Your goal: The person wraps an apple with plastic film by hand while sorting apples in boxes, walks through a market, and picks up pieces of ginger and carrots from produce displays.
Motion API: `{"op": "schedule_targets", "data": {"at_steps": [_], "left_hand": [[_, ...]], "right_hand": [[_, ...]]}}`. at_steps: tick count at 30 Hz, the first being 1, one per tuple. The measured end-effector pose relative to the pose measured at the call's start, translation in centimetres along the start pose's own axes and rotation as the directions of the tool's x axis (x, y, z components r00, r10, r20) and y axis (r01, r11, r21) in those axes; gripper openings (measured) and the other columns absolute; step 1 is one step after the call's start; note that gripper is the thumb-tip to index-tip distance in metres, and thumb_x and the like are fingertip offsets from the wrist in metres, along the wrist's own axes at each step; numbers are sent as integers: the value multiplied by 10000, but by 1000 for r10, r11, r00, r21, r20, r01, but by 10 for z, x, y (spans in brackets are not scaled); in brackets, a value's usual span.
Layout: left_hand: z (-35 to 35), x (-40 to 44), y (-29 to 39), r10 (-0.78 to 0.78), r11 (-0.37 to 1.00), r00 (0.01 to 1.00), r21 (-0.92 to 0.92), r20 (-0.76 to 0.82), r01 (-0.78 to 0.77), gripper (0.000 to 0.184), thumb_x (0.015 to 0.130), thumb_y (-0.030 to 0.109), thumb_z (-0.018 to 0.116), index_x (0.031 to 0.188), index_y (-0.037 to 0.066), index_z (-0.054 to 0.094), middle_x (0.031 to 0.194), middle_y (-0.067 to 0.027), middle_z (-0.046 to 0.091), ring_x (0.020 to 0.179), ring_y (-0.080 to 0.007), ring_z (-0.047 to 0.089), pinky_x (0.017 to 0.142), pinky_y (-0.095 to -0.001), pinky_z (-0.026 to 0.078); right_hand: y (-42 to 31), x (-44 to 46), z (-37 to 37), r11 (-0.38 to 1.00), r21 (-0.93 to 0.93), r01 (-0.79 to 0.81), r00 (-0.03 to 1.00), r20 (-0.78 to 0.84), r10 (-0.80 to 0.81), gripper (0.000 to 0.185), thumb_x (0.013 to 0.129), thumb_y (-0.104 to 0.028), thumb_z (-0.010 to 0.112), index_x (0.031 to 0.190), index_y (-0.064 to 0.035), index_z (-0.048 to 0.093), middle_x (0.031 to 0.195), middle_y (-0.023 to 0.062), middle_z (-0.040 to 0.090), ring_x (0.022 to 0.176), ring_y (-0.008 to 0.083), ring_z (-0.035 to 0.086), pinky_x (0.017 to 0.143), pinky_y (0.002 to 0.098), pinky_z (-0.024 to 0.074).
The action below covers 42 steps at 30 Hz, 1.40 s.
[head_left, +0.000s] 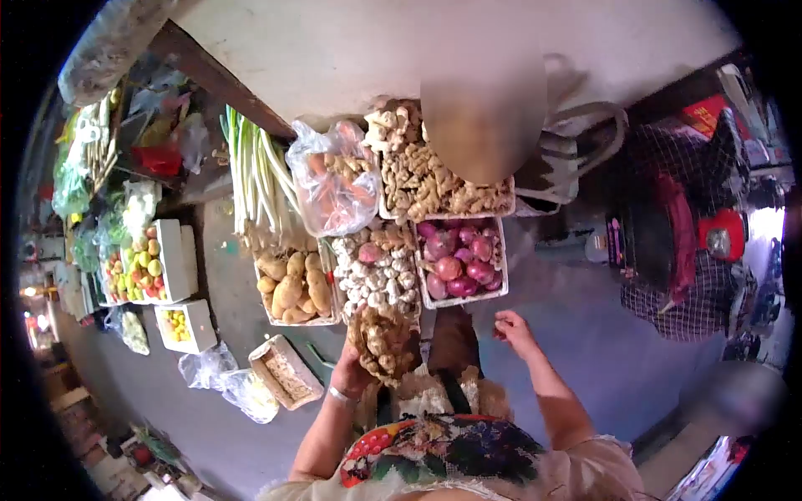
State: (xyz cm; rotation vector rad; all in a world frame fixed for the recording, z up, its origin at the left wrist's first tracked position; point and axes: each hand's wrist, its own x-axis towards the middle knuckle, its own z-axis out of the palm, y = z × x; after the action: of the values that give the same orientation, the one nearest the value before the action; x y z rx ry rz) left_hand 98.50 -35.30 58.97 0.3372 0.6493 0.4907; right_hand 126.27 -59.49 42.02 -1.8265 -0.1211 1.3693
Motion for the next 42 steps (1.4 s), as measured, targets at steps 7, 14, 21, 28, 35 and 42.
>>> {"op": "schedule_targets", "data": {"at_steps": [7, 14, 21, 28, 35, 42], "left_hand": [[-33, 33, -58, -2, 978, 990, -209, -139, -27, 896, 789, 349, 719, 1485, 207, 172, 1460, -137, 325, 1284, -354, 421, 981, -551, 434], [-42, 67, -112, -102, 928, 979, -371, -175, 31, 898, 757, 326, 763, 1461, 185, 224, 1453, -134, 334, 1287, -339, 420, 965, -557, 447], [-45, 88, -120, -398, 834, 849, -522, -348, 178, 492, 983, 458, 374, 1336, 128, 464, 1265, -94, 558, 1150, -220, 527, 992, -401, 436], [-32, 94, -98, -88, 862, 967, -505, -239, -46, 944, 689, 229, 804, 1447, 182, 243, 1406, -167, 380, 1275, -361, 425, 961, -534, 462], [-33, 104, -94, -90, 941, 945, -337, -314, -22, 1053, 616, 319, 858, 1442, 142, 229, 1404, -146, 386, 1275, -347, 425, 1028, -472, 413], [-18, 113, -87, -133, 911, 930, -411, -343, -22, 1100, 586, 337, 872, 1447, 140, 217, 1396, -143, 394, 1272, -340, 433, 1053, -448, 387]], "right_hand": [[-145, 129, -14, 910, -240, 338, 940, 48, -337, 218, 896, -94, 542, 1106, -37, 561, 844, 43, 609, 690, 137, 564, 672, 287, 488], [-309, 247, -14, 222, -822, 524, 665, 232, -710, 597, 754, -76, 667, 1308, -146, 456, 1301, 151, 451, 1199, 324, 460, 963, 426, 405], [-384, 324, 28, -41, -925, 379, 798, 349, -491, 678, 665, -95, 705, 1290, -250, 496, 1463, 144, 276, 1372, 371, 223, 1058, 514, 296], [-381, 328, 34, -250, -931, 265, 875, 341, -343, 545, 689, -169, 771, 1210, -228, 621, 1432, 148, 291, 1312, 412, 254, 1033, 610, 266], [-385, 338, -4, -187, -905, 383, 724, 419, -548, 464, 644, -248, 789, 1099, -233, 700, 1352, 112, 427, 1243, 376, 352, 1031, 534, 326], [-419, 364, -43, 243, -731, 637, 726, 464, -508, 467, 715, -195, 769, 1129, -14, 651, 1115, 127, 614, 1048, 244, 575, 940, 337, 430]]}}
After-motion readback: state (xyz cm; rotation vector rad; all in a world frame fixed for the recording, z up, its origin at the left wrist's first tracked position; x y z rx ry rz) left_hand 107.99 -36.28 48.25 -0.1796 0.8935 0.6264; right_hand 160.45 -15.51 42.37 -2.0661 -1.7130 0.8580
